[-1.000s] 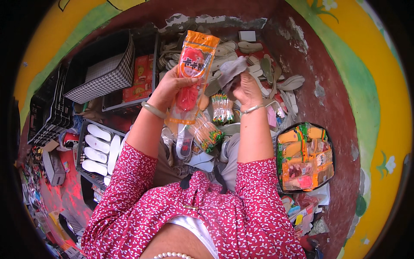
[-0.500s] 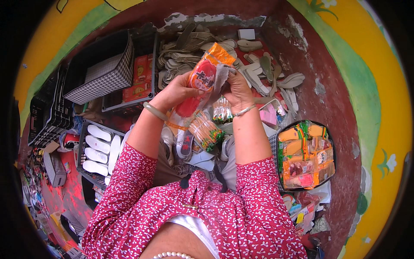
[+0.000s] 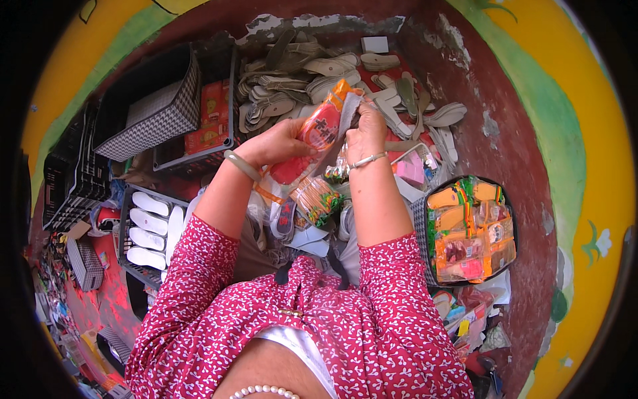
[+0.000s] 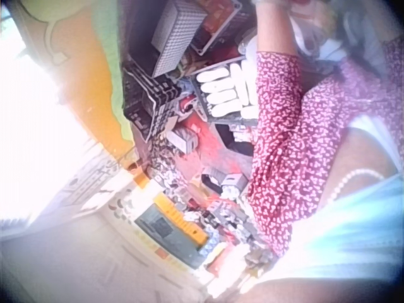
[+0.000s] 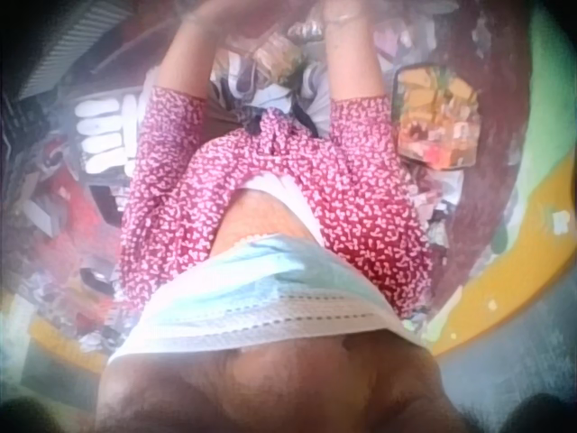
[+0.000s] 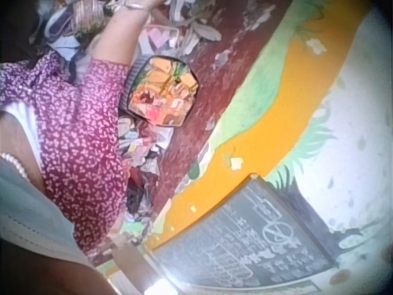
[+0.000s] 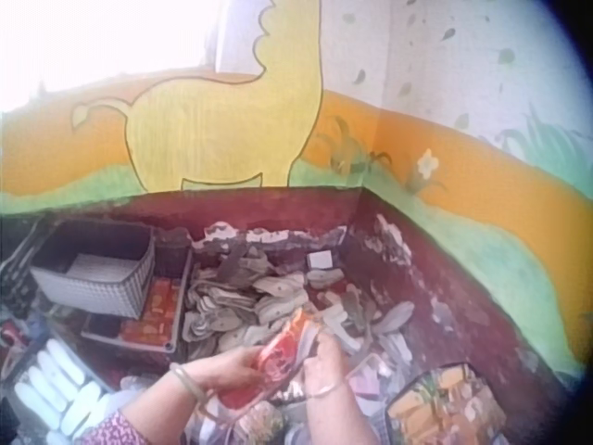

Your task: The person is packaging shoe insoles into plastic bags by hand, occasionally using a cloth to wipe the insoles before inserting them and then placing the finished packs into a container.

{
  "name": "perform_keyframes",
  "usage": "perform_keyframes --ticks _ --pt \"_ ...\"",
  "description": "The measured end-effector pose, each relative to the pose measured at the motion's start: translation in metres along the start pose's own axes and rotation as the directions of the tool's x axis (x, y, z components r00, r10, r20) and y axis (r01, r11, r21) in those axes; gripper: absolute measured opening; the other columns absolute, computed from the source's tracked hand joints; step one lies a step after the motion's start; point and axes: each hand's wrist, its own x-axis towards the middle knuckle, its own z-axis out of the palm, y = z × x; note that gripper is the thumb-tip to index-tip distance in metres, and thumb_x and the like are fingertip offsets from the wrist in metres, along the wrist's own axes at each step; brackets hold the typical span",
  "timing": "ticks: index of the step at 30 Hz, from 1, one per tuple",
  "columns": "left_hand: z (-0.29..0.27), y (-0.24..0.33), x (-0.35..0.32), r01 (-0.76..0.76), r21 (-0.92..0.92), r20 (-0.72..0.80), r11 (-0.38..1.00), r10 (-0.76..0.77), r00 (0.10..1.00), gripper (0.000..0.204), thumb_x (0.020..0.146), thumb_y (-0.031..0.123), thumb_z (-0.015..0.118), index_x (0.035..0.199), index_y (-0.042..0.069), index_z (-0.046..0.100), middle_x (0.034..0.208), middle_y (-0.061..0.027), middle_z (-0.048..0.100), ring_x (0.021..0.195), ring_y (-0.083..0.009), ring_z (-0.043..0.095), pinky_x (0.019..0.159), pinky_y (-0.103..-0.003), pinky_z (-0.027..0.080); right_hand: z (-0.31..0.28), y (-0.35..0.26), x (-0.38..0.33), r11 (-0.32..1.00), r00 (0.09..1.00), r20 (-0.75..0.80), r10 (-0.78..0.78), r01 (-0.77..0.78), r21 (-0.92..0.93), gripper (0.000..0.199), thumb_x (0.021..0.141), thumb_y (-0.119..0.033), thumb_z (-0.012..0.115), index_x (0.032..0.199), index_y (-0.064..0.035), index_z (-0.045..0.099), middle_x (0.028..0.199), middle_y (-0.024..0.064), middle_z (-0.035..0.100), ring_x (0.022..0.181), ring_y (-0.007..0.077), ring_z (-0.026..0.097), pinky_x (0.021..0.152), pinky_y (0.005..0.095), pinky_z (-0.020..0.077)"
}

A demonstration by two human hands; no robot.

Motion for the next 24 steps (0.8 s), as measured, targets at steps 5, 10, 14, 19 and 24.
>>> perform_keyframes --ticks 5,10,14,19,24 --pt "0.001 0.001 0.0 0.021 0.111 0.016 0.994 -0.023 1.0 0.038 0.073 0.006 0.066 0.109 0.001 0.056 0.091 -0.0074 0.065 0.082 -0.0129 0.059 0.077 -0.029 0.047 -0.019 -0.01 0.029 0.996 0.99 -0.13 -0.053 0.061 0.058 0.009 0.084 -0.006 0.057 0.092 -0.0043 0.059 0.089 0.0094 0.063 0.082 0.0215 0.062 0.078 0.0357 0.0518" --pt "-0.004 -0.004 -0.009 0.009 -0.23 -0.086 0.973 -0.03 0.996 0.034 0.078 -0.002 0.062 0.111 -0.001 0.053 0.094 -0.0065 0.063 0.084 -0.0121 0.06 0.079 -0.028 0.049 -0.043 -0.072 0.05 0.979 0.974 -0.096 -0.205 0.206 0.002 0.021 0.084 -0.022 0.064 0.095 -0.0049 0.059 0.092 0.0089 0.063 0.083 0.018 0.059 0.074 0.0324 0.0479" --pt "-0.014 0.017 -0.011 -0.182 -0.671 -0.272 0.719 -0.01 0.962 0.035 0.079 -0.002 0.062 0.112 0.0 0.051 0.098 -0.0083 0.062 0.087 -0.0167 0.062 0.08 -0.03 0.05 -0.017 -0.063 0.026 0.94 0.962 0.038 -0.271 0.272 -0.207 0.035 0.086 -0.036 0.061 0.101 -0.004 0.06 0.095 0.0073 0.065 0.087 0.0175 0.06 0.073 0.0311 0.0498" --pt "-0.016 0.014 -0.011 -0.239 -0.758 -0.286 0.607 0.02 0.958 0.036 0.077 -0.004 0.061 0.111 0.002 0.051 0.1 -0.0076 0.062 0.091 -0.0176 0.061 0.084 -0.033 0.049 0.003 -0.047 -0.001 0.895 0.929 0.252 -0.27 0.339 -0.291 0.043 0.087 -0.037 0.06 0.112 -0.0027 0.054 0.103 0.0091 0.061 0.094 0.0198 0.06 0.082 0.033 0.0497" --pt "-0.008 0.013 -0.004 -0.293 -0.727 -0.31 0.621 0.084 0.947 0.048 0.074 -0.007 0.059 0.119 0.002 0.045 0.107 -0.0095 0.058 0.101 -0.0205 0.056 0.09 -0.036 0.045 0.049 0.011 -0.061 0.65 0.732 0.505 -0.457 0.662 -0.373 0.051 0.09 -0.045 0.051 0.122 -0.0052 0.048 0.119 0.0116 0.055 0.108 0.0247 0.055 0.092 0.0411 0.0439"
